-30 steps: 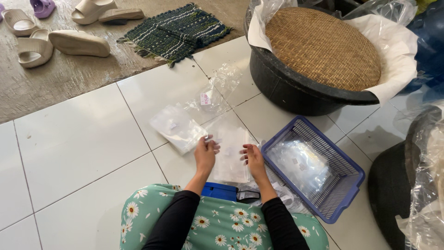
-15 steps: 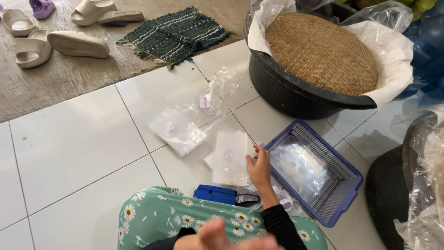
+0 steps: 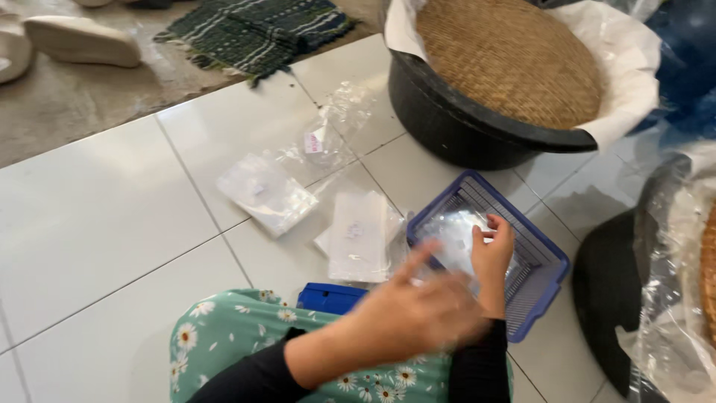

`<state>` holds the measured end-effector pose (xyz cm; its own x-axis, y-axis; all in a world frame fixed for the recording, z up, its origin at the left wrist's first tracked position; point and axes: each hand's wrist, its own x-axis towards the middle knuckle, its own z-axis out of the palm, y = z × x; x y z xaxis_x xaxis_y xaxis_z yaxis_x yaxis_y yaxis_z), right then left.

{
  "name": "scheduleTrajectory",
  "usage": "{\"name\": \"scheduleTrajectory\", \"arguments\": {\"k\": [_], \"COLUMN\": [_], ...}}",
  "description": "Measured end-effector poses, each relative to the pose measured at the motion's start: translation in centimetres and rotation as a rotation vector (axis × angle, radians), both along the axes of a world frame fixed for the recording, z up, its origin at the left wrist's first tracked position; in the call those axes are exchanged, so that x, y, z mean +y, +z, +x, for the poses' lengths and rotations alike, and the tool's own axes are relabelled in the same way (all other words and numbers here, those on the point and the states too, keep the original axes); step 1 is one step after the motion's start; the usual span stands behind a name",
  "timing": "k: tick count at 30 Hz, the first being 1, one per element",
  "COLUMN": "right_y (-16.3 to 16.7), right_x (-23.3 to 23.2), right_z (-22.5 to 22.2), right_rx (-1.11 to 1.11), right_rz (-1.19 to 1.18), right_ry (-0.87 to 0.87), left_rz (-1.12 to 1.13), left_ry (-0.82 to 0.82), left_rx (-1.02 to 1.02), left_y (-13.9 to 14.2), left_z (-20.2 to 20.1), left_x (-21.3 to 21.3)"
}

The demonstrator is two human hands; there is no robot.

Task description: The person sits on a floor cushion and packs white slipper-like items into clear plastic bags one at a time, folding the bags closed and placing the packed bags into a blue basket. They repeatedly take a new bag, insert an item, and set the finished bag aside.

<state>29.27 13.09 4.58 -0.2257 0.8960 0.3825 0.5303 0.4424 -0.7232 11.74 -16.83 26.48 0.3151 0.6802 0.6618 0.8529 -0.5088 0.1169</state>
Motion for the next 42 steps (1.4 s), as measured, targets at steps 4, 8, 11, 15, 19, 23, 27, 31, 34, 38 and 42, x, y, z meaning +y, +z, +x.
{"name": "scheduleTrajectory", "arguments": {"k": [4,8,11,15,19,23,27,31,34,38,42], "right_y": [-4.0,-7.6,-8.3,-6.2,-4.9,-6.4,-8.6,-9.4,-9.1,-6.6,-4.0], "right_x": [5.6,7.3,6.7,5.7,5.1,5.2,6.5,6.7,6.2,5.5,4.6], "right_z": [5.3,5.2,2.5,0.6,0.4,1.0,1.0,0.0,-0.8,-2.3,-3.6], "right_rx": [-0.158,-0.573,-0.809,-0.882,-0.96,-0.866,-0.698,-0.694,-0.845,-0.943,-1.063], "right_rz": [-0.137,-0.324,-0.44,-0.484,-0.536,-0.607,-0.613,-0.518,-0.419,-0.362,-0.402], "right_ry": [-0.074,0.097,0.157,0.331,0.23,0.244,0.286,0.341,0.295,0.325,0.321], "left_rz": [-0.344,-0.726,-0.779,-0.709,-0.738,-0.769,-0.773,-0.778,-0.796,-0.819,-0.814], "left_ry": [0.326,0.466,0.466,0.44,0.419,0.409,0.4,0.397,0.393,0.383,0.387], "left_rx": [-0.138,-0.2,-0.213,-0.252,-0.284,-0.283,-0.282,-0.26,-0.254,-0.239,-0.237], "left_y": [-8.1,-15.5,-18.3,-19.4,-19.9,-20.4,-20.7,-21.1,-21.5,-21.7,-21.9], "left_z": [-5.0,-7.3,-7.8,-8.3,-8.4,-8.0,-7.7,-7.8,-7.8,-7.8,-8.0], "left_x": [1.8,1.8,2.1,2.3,2.3,2.7,2.6,2.7,2.8,2.8,2.8]}}
